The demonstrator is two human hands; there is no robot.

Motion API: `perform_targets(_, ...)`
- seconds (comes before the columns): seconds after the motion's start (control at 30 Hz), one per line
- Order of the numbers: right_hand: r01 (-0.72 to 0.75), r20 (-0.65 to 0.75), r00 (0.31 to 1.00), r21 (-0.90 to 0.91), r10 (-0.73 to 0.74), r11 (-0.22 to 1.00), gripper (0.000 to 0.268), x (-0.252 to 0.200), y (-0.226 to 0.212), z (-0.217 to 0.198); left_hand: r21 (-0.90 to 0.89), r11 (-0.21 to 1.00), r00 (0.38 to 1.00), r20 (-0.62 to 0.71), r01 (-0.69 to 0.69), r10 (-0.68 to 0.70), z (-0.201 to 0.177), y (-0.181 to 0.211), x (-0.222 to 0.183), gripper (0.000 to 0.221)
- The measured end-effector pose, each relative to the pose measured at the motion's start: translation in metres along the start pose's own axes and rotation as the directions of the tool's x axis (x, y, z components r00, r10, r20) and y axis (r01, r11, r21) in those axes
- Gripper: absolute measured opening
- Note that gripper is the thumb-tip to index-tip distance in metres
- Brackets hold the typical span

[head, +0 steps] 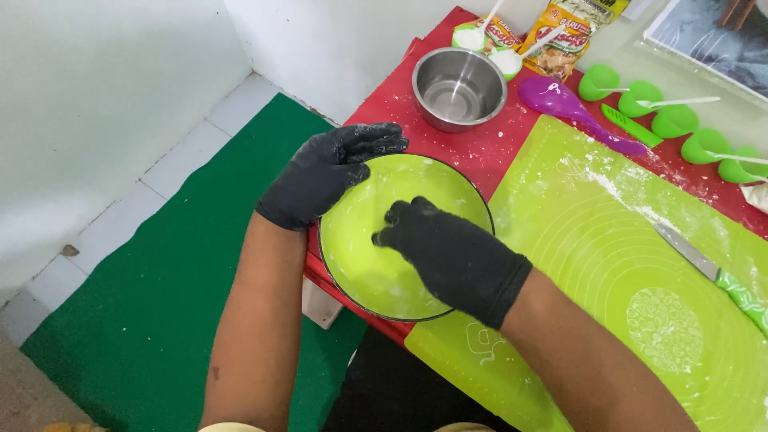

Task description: Shaping small pieces of white dough into thin cylinders and placing them on a tray.

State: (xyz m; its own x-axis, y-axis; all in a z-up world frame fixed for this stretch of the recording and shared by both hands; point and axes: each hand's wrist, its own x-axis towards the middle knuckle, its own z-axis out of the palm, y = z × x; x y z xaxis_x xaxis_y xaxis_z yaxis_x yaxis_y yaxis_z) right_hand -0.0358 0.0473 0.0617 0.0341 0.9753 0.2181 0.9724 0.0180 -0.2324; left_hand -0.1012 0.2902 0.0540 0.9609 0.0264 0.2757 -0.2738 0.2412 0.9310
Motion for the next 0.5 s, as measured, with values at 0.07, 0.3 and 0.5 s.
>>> perform_targets(0.07, 0.050, -0.017, 0.998, -0.127, -0.053, 0.991, 0.028, -0.009, -0.014, -0.001, 0.016, 1.000, 1.000, -0.008, -0.017, 0.017, 0.002, 0.002, -0.001, 0.059)
perform_targets(0.3, -0.182, 0.324, 0.942, 0.266, 0.089, 0.947, 0.020, 0.015, -0.041, -0.062, -0.005, 1.000, 1.000, -0.023, -0.012, 0.012, -0.002, -0.006, 0.000, 0.056)
perform_targets(0.5, -0.465, 0.276, 0.885, 0.546, 0.374, 0.697, 0.024, 0.044, -0.009, -0.089, 0.025, 0.996, 0.995, -0.032, -0.089, 0.090, 0.007, -0.007, 0.000, 0.049)
